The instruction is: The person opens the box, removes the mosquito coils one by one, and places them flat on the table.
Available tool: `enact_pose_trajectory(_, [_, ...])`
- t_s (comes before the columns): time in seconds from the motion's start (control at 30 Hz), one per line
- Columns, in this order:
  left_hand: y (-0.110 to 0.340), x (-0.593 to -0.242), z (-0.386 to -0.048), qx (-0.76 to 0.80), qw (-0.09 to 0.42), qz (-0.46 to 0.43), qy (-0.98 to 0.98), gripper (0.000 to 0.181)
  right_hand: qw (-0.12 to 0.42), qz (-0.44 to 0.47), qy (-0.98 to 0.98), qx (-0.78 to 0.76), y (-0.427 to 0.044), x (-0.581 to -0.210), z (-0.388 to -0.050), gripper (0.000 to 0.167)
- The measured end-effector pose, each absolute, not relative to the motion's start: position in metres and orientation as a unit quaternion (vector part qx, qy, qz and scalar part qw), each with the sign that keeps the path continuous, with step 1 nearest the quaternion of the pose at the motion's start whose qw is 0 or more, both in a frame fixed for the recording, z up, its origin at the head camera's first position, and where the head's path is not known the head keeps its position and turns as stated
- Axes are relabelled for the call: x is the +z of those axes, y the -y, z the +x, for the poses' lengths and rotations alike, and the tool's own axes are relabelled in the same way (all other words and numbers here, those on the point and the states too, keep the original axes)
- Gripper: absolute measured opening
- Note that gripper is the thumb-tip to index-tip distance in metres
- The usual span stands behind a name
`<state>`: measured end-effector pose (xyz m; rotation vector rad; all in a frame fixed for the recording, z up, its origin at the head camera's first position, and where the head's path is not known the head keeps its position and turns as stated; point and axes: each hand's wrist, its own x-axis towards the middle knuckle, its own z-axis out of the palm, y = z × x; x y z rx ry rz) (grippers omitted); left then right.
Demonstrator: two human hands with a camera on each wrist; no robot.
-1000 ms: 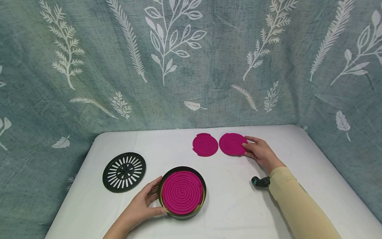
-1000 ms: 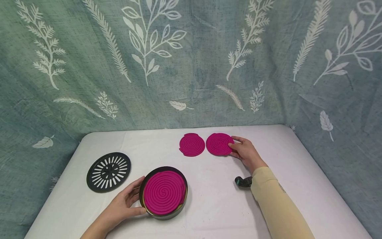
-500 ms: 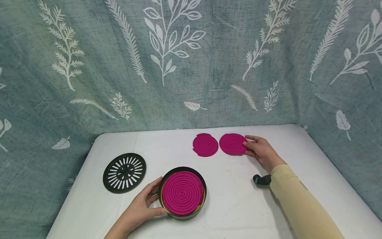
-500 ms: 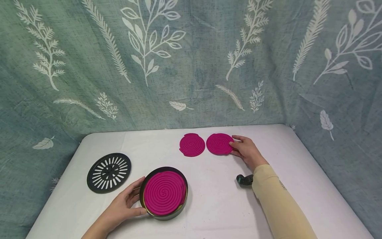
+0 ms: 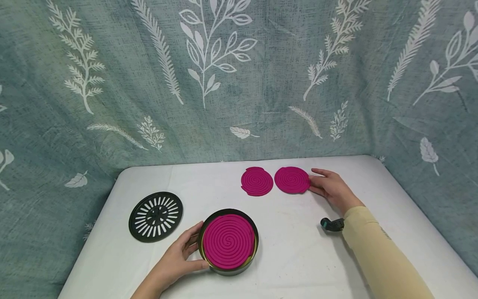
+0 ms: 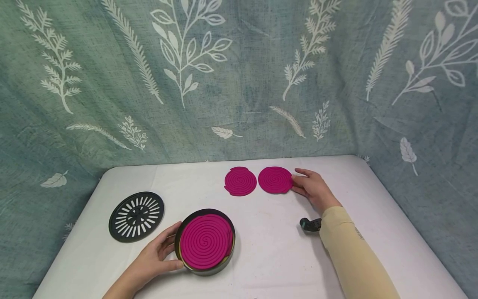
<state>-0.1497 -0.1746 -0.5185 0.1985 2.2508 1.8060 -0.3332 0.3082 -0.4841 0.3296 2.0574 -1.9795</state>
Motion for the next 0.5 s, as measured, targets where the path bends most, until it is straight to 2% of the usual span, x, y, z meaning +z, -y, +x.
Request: enact_pose_trajectory(0.5, [0.1746,-0.5196,-0.1494,0.616,0.122,0.066,-0.775,0.109,0.135,0.103,-0.686,-0.708,-0.3167,-0.4794,-0.3259,0.067])
